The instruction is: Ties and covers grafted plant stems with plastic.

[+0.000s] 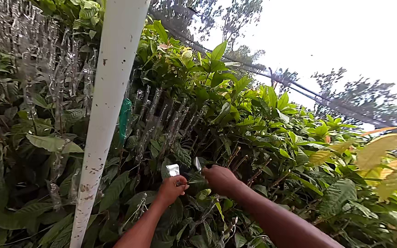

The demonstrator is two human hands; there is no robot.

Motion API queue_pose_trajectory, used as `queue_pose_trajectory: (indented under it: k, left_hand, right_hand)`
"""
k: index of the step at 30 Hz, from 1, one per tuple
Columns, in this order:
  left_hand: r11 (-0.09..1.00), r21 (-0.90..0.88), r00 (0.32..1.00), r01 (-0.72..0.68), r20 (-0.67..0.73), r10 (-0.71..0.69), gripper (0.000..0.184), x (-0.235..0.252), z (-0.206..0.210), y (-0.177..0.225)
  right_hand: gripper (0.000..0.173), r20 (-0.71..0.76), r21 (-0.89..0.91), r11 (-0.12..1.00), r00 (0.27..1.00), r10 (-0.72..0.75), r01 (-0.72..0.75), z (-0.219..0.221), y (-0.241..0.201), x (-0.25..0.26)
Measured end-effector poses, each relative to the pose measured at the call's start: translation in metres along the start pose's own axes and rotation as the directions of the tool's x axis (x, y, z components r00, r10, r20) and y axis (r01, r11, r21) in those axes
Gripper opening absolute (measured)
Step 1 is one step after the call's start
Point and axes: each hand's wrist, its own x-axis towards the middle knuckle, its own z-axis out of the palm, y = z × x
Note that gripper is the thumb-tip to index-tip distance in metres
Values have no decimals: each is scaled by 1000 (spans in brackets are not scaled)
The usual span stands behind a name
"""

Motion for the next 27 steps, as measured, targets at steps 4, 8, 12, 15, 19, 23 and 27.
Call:
queue_pose_trajectory:
  k: [4, 8, 12, 15, 19, 23, 27]
  left_hand:
    - [995, 87, 998, -43, -39, 46, 23, 0, 16, 8]
    - [991, 94, 994, -96, 59, 91, 21, 0, 17, 3]
    - [987, -156, 989, 25, -143, -48, 17, 1, -1, 12]
    - [997, 62, 999, 35, -40, -32, 24, -1, 14, 20]
    - [982, 150, 994, -113, 28, 110, 22, -2, 12, 8]
    - [996, -85, 984, 10, -174, -24, 18, -5, -7, 11]
    - [999, -45, 972, 28, -231, -37, 12, 2, 5, 16]
  right_hand:
    - [28, -41, 345, 891, 953, -299, 294, -17, -48, -21]
    - [41, 40, 202, 977, 996, -80, 71, -19, 27, 18]
    - [32, -17, 9, 991, 991, -134, 134, 14, -29, -17]
    - [31, -36, 290, 914, 958, -285, 283, -15, -50, -15]
    - [40, 95, 287, 943, 975, -200, 165, 0, 29, 28]
    - [35, 193, 89, 984, 966, -169, 155, 40, 33, 18]
    - [34, 7, 191, 963, 981, -193, 188, 19, -40, -21]
